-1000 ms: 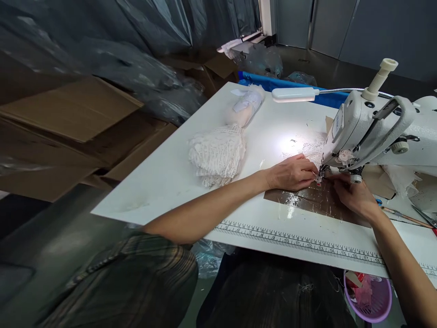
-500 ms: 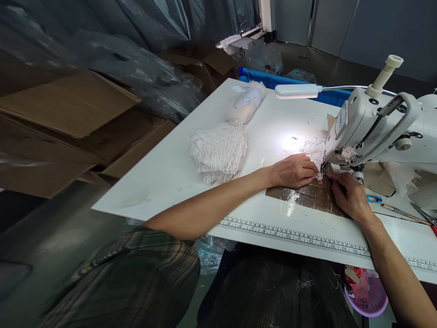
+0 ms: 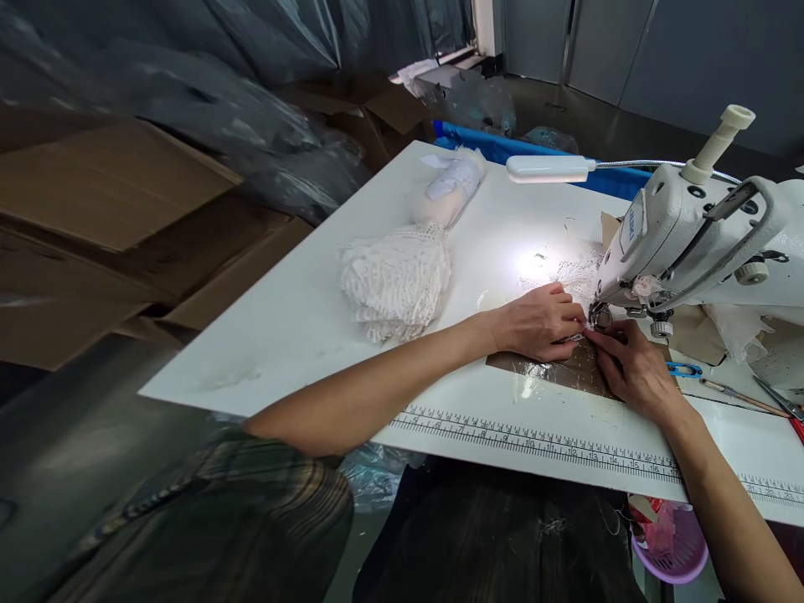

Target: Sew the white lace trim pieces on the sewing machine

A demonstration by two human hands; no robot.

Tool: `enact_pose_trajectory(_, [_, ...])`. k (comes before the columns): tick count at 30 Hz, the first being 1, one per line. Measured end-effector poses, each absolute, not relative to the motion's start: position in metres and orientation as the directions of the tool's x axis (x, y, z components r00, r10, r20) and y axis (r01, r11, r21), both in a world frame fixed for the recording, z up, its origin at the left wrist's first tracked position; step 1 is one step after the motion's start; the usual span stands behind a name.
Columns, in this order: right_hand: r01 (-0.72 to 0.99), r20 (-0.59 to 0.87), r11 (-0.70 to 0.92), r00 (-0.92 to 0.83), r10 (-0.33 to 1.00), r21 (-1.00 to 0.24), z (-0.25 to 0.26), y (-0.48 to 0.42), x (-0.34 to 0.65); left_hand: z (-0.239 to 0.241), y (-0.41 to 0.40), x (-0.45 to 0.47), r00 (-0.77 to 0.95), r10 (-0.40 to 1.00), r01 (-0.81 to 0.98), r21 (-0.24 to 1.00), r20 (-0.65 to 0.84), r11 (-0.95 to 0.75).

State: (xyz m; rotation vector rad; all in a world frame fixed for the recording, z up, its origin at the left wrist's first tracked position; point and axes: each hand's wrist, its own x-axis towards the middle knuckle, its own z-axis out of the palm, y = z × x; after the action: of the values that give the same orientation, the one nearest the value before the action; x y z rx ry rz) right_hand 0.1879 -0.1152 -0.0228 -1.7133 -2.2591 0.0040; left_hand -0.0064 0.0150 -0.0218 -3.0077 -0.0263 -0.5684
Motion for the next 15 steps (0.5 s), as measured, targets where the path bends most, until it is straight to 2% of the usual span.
enact_pose_trajectory(7, [0.948,0.236,0.260,-0.214,0.948,-0.183,-0.023,-0.116,0.184,-0.021,0.016,-0.008,0.927,0.024,0.036,-0.025,0.374,-0.999])
enact_pose_trajectory(15, [0.976,0.190,0.202,-0.184,0.964,-0.078,-0.019,-0.117,0.173,-0.022,0.017,-0.010,0.937,0.044,0.062,-0.040,0.347,-0.997])
